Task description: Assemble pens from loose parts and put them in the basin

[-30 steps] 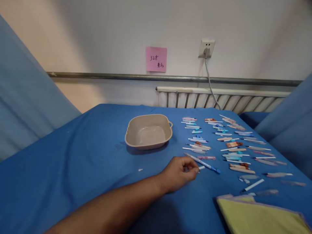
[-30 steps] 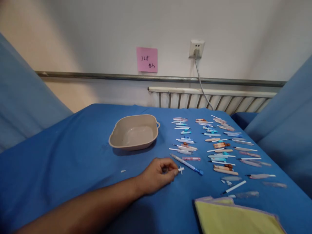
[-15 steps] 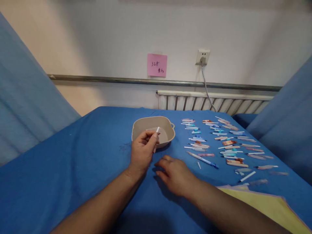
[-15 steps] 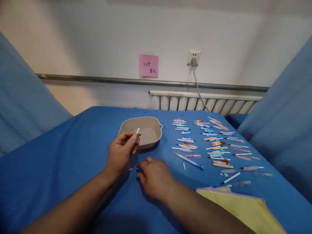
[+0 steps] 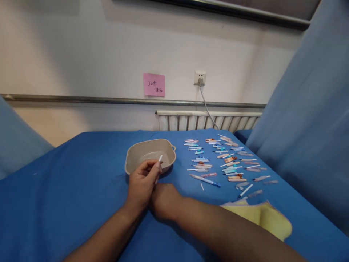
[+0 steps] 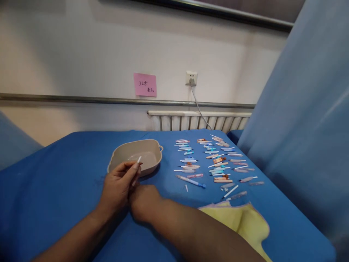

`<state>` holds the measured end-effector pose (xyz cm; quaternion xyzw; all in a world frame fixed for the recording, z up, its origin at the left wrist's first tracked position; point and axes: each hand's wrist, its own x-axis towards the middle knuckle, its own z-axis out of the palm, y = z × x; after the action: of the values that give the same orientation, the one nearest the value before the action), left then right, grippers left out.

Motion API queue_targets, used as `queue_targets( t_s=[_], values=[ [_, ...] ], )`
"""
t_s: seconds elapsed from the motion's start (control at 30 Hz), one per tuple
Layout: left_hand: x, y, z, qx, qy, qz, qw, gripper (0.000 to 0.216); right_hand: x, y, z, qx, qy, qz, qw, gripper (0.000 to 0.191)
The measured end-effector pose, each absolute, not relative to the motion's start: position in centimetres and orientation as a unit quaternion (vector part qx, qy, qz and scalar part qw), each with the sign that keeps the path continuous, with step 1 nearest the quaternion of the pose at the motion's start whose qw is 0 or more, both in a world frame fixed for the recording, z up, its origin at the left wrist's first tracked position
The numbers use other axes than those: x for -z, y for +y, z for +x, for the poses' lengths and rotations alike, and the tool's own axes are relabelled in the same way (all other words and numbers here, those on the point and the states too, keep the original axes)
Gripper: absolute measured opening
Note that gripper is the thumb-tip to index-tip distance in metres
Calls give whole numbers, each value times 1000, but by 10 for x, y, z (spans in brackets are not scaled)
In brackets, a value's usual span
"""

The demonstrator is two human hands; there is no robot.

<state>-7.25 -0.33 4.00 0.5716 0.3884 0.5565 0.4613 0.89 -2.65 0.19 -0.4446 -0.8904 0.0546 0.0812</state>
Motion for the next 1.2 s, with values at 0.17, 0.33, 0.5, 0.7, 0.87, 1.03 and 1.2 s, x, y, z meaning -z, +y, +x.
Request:
queue_targets(
  t_s=[0.17,0.33,0.5,0.7,0.87,1.03,1.2],
  values=[
    [-53,-4,-77,-584,399,565,425,15,-6,-22,-13,-76,-893,-434,92,16],
    [-47,-3,-76,-557,403,577,441,18,-1,-23,3,-92,-880,-454,103,17],
    [-37,-7,-67,-496,419,611,453,22,7,-34,61,-117,-789,-588,131,30],
    [-24,-20,-43,-433,439,616,490,26,13,-45,121,-217,-676,-656,256,22],
    [-5,-27,-7,-367,446,606,547,27,18,-34,170,-349,-508,-603,507,9],
    [18,-24,33,-326,435,611,576,31,22,-23,205,-488,-306,-434,693,10],
    [27,-22,50,-283,400,650,581,29,26,-16,219,-552,-153,-316,756,12]
  ],
)
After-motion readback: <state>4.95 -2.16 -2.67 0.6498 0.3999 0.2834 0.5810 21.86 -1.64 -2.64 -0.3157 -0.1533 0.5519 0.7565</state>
